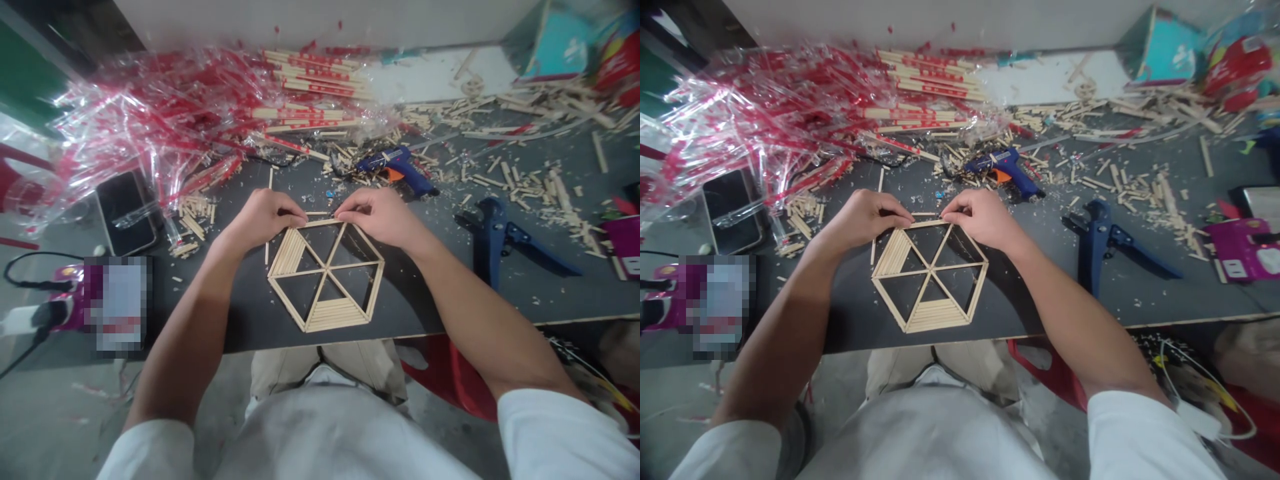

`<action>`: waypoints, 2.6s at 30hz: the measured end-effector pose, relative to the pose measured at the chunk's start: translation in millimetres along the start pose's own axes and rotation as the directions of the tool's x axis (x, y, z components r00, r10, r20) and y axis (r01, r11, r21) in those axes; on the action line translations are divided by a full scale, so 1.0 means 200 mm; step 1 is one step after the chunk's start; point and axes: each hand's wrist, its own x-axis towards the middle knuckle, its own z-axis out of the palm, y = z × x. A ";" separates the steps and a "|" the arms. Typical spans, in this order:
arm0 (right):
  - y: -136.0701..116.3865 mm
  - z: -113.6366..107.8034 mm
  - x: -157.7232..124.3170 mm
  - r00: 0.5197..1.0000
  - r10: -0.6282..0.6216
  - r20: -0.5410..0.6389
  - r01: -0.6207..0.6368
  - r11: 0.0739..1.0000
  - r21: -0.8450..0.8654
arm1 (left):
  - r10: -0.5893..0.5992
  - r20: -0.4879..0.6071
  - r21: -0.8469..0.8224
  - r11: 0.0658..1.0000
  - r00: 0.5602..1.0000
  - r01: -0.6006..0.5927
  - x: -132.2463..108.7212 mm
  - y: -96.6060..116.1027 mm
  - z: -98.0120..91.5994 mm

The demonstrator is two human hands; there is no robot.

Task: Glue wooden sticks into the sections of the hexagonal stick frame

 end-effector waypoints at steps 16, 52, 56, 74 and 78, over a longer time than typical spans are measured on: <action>0.01 0.02 0.01 1.000 0.020 -0.020 -0.021 0.998 -0.051 | -0.005 0.017 0.078 0.997 1.000 0.004 0.00 0.02 0.01; 0.01 -0.03 0.01 0.995 0.080 0.052 -0.083 0.994 0.071 | 0.030 0.048 0.166 0.985 0.998 -0.038 -0.01 0.04 -0.01; -0.01 -0.06 0.00 0.995 0.091 0.046 -0.094 0.993 0.068 | 0.079 0.028 0.208 0.975 0.997 -0.083 -0.02 0.06 0.02; -0.05 -0.14 -0.03 0.994 0.002 -0.110 -0.024 0.980 -0.199 | 0.346 0.024 0.614 0.735 0.938 -0.287 -0.04 0.13 0.21; -0.15 -0.32 -0.17 0.973 0.105 -0.208 -0.169 0.932 -0.321 | 0.334 0.070 0.657 0.694 0.940 -0.295 -0.05 0.14 0.20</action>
